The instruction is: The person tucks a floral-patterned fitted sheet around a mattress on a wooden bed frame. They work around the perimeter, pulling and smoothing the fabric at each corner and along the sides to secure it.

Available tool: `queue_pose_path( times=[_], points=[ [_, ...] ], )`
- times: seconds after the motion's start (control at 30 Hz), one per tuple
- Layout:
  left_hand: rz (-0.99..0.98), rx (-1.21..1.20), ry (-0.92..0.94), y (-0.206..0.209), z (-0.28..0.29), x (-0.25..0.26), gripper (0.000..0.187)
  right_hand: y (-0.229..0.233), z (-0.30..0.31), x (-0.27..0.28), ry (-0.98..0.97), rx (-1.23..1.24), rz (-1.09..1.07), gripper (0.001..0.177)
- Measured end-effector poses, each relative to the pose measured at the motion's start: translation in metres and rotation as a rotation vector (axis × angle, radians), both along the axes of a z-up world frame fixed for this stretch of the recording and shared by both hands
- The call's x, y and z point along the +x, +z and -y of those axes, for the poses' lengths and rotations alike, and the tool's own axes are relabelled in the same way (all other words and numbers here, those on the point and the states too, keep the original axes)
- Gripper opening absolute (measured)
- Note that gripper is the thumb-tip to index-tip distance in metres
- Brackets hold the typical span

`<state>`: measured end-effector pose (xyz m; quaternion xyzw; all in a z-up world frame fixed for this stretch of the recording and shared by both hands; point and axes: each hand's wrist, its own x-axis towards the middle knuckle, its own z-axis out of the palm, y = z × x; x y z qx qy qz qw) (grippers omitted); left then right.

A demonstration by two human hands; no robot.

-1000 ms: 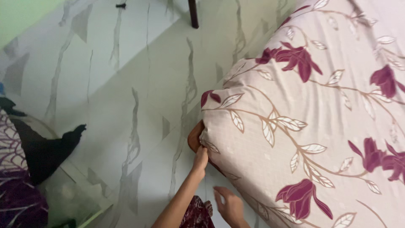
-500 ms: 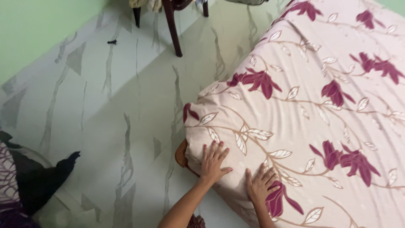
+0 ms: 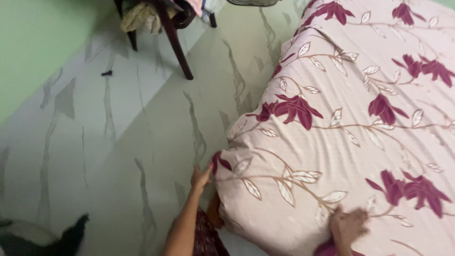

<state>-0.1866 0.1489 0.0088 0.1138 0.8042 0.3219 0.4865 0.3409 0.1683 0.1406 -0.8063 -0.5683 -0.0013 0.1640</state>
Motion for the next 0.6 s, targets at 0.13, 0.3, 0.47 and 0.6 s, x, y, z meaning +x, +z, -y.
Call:
queue_pose_path(
  times=[0.13,0.3,0.47,0.6],
  points=[
    [0.164,-0.073,-0.141,-0.027,-0.02,-0.007,0.1,-0.021,-0.034,-0.149,0.23,-0.046,-0.007,0.095],
    [0.51,-0.006,-0.261,-0.06,-0.045,-0.009,0.076,-0.002,-0.047,-0.298,0.451,-0.207,0.055,0.093],
    [-0.023,-0.071,-0.444,-0.077,-0.042,-0.015,0.042,0.009,-0.009,-0.392,0.603,-0.178,-0.125,0.091],
    [-0.16,-0.095,-0.448,-0.08,-0.046,0.005,0.044,-0.028,0.051,-0.423,0.337,-0.313,-0.591,0.076]
  ],
)
